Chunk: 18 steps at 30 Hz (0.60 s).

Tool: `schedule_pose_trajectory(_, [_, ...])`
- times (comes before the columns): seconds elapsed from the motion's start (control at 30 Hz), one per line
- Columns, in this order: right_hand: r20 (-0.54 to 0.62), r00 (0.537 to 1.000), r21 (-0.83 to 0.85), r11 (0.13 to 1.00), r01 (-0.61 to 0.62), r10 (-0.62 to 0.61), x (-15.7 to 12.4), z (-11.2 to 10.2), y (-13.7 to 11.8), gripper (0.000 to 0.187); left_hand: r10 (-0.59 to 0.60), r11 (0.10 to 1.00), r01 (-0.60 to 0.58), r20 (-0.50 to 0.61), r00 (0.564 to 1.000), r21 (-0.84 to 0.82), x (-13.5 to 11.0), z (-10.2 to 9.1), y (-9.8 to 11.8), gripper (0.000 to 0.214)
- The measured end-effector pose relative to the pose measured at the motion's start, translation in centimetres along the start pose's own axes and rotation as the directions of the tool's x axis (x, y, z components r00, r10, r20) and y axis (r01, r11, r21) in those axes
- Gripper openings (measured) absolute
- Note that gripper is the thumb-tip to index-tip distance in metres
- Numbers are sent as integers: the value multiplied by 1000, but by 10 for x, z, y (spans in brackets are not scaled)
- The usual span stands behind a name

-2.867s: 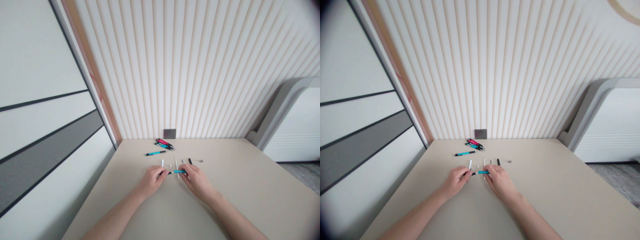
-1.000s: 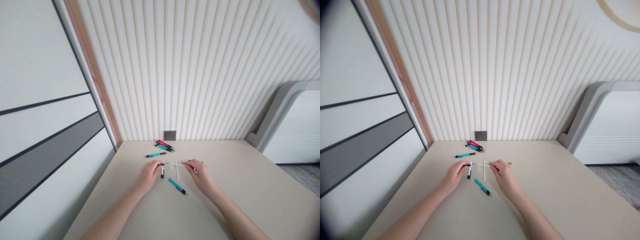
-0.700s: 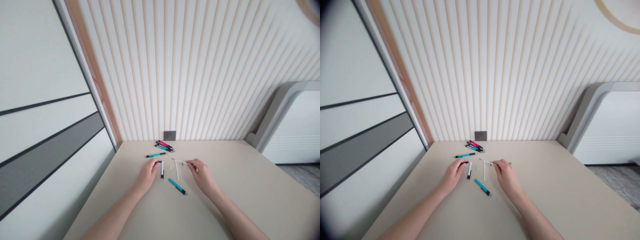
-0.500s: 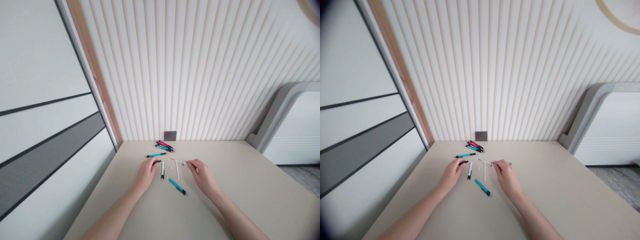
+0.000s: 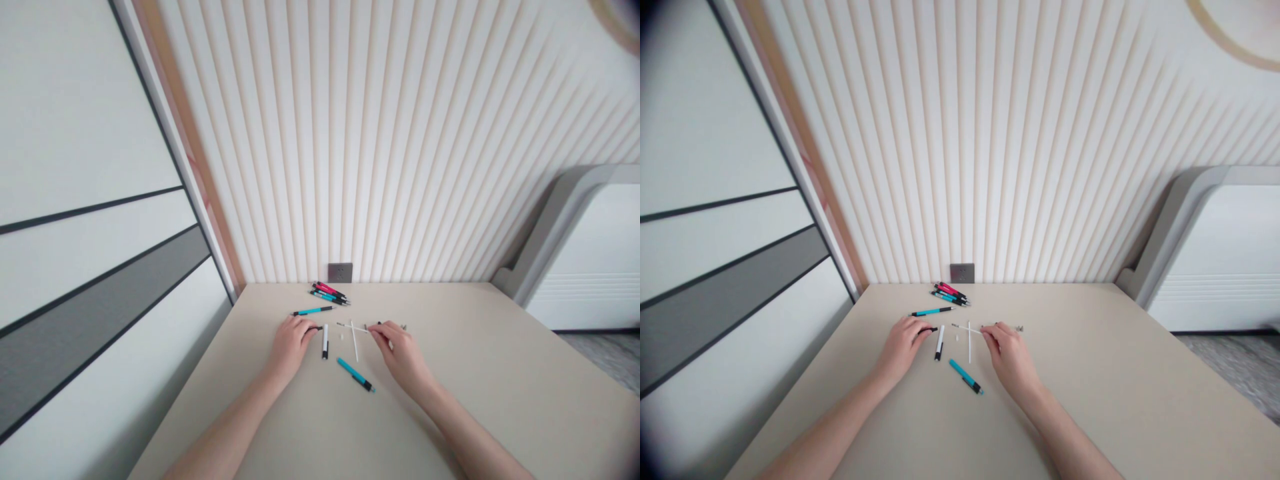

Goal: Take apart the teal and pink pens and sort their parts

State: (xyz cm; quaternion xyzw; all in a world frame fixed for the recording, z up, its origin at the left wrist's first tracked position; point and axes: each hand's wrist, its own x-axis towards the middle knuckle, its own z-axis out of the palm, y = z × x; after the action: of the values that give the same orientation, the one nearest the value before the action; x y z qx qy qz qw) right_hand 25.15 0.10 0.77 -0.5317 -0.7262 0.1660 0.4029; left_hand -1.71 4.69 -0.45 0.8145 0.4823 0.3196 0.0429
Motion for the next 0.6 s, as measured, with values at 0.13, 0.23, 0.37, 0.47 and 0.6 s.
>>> schedule_pose_trajectory(0.13, [-9,1000,15,1000,-11,11,0,-1,0,30,7,999,-8,25,1000,41,1,-2,0,12])
schedule_pose_trajectory(0.23, [-19,1000,50,999,-21,22,0,1,0,30,12,999,-13,-10,1000,-38,0,0,0,11])
schedule_pose_trajectory(0.37, [-46,997,98,994,-56,61,0,6,-4,32,90,983,-95,-42,995,-156,-5,3,6,39])
schedule_pose_trajectory(0.47, [-37,997,145,987,-65,71,-2,12,-9,32,174,976,-175,-20,984,-127,-9,2,17,46])
schedule_pose_trajectory(0.6, [-4,999,188,981,-45,47,-6,20,-16,31,202,973,-203,-19,979,-109,-10,0,25,34])
